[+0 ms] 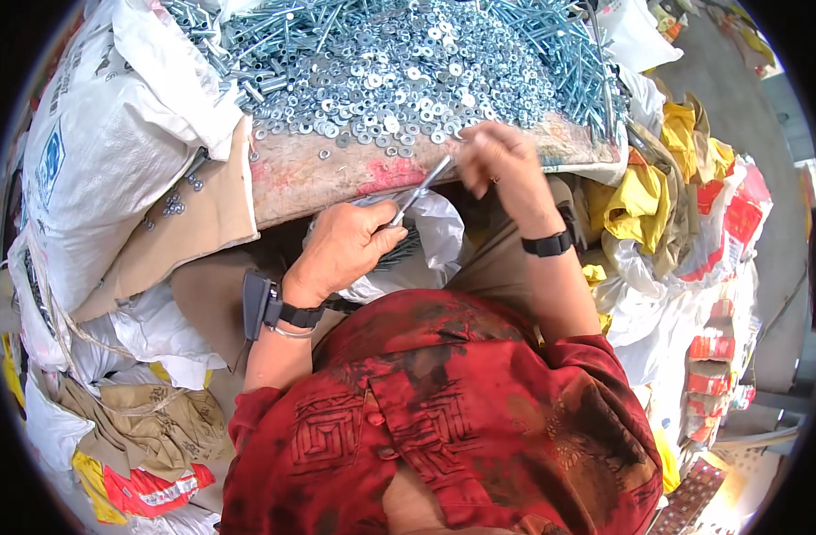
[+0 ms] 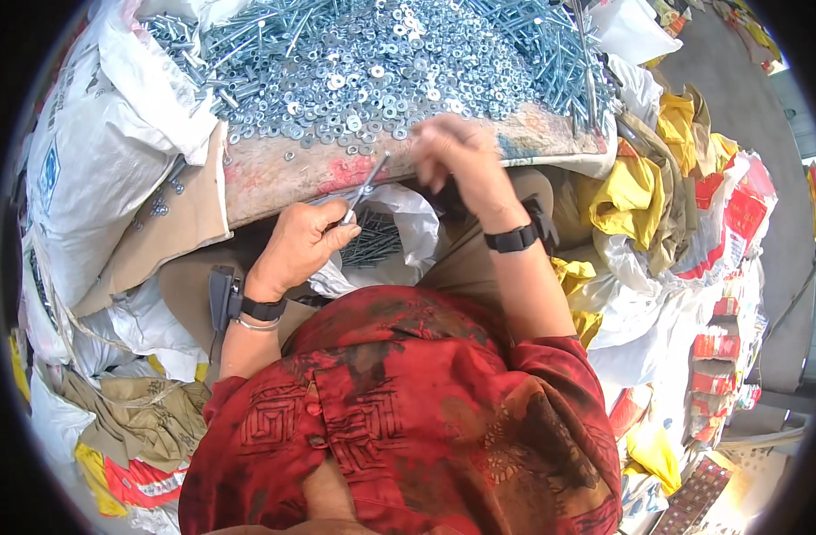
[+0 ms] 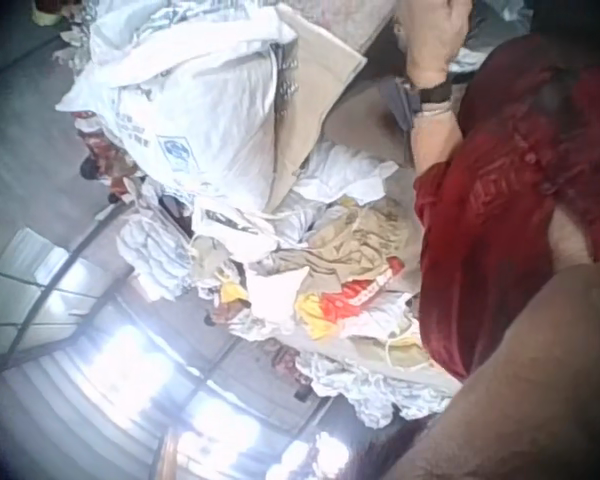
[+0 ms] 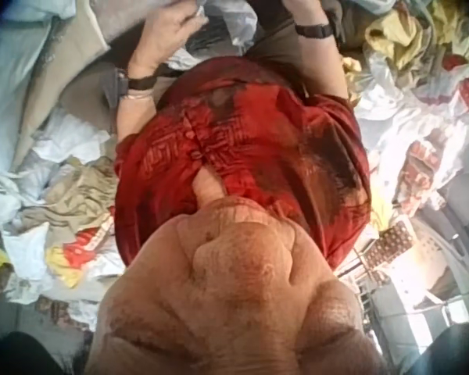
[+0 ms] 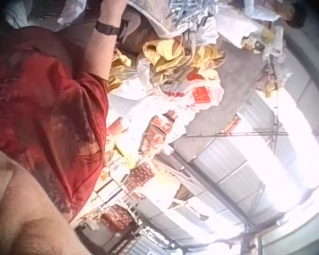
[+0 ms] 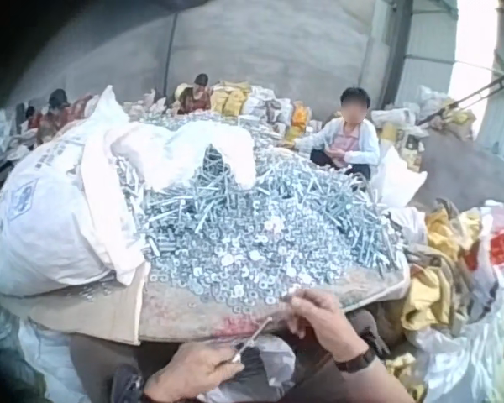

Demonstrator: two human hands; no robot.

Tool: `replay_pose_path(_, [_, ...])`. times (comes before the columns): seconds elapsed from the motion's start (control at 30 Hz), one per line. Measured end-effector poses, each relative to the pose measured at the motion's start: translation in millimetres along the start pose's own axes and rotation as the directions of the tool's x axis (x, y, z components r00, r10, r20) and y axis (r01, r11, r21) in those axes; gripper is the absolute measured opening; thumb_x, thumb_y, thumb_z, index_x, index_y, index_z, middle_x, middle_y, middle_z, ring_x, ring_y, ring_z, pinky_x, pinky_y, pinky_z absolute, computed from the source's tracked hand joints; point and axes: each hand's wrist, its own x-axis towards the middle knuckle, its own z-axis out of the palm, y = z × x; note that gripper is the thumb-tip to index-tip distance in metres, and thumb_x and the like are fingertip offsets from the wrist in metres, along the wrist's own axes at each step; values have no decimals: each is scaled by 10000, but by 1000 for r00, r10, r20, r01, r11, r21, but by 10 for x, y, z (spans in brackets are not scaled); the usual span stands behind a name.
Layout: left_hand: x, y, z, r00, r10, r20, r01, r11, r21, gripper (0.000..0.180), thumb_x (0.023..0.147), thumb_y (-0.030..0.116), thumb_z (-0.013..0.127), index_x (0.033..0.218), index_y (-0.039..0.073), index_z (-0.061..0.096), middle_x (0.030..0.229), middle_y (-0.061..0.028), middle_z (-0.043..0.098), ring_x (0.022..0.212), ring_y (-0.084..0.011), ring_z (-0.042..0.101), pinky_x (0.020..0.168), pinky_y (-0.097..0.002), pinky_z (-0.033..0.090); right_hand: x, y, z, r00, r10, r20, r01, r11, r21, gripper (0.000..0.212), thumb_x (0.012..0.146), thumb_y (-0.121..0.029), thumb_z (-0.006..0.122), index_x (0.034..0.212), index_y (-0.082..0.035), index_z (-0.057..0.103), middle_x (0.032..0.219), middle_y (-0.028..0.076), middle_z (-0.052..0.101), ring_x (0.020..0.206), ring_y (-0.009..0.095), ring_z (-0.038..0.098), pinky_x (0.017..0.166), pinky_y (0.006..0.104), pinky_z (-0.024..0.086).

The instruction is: The worker is assembling washers onto long bolts manually.

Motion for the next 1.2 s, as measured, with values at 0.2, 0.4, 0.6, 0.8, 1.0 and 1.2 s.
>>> replay_pose_path(0.2, [84,-94,105,982,-174,67,186,875,-446,205,954,215,655,860,42,599,684,62,499,633,-27,411,536,-244,357,409,218,-704,859,-502,-100,-54,105,-993,223,909,-221,626,1002,-23,670,909,163,659,771,311,680,626,438,505])
replay_pose_path(0.4, [49,-119,101,968,-250,33,230,823,-519,189,962,212,639,864,58,592,676,72,490,606,-32,427,533,-227,355,454,247,-528,927,-345,-146,-164,-24,-986,203,917,-262,618,947,-62,595,977,168,631,859,397,631,738,492,490])
replay_pose_path(0.6, [42,-20,47,973,-186,-133,173,979,-104,171,899,198,656,934,52,574,620,-99,531,543,-223,544,530,-381,410,251,-120,7,935,-298,-195,100,747,-658,153,928,-144,649,978,-4,612,803,137,656,669,234,680,590,326,544])
replay_pose_path(0.8, [-19,59,-80,985,-81,-152,107,979,176,194,870,240,650,890,74,553,656,-185,577,694,-436,593,596,-518,431,162,-329,432,963,-210,171,255,914,-316,150,961,0,575,1076,13,672,738,30,640,646,86,629,603,240,550])
replay_pose_path(1.0, [-23,176,-127,949,-12,-316,53,991,122,158,849,187,680,918,74,594,685,-196,592,694,-418,608,592,-488,453,45,-231,584,992,-28,122,18,997,80,122,901,-89,693,984,0,684,709,14,620,577,68,574,508,201,456])
replay_pose_path(1.2, [-16,170,-75,895,39,-445,-20,999,47,148,838,164,712,889,46,638,738,-199,626,705,-404,627,580,-453,476,168,-51,1102,973,-164,161,179,980,-90,372,976,-330,587,1097,13,666,992,101,677,915,153,632,790,289,499])
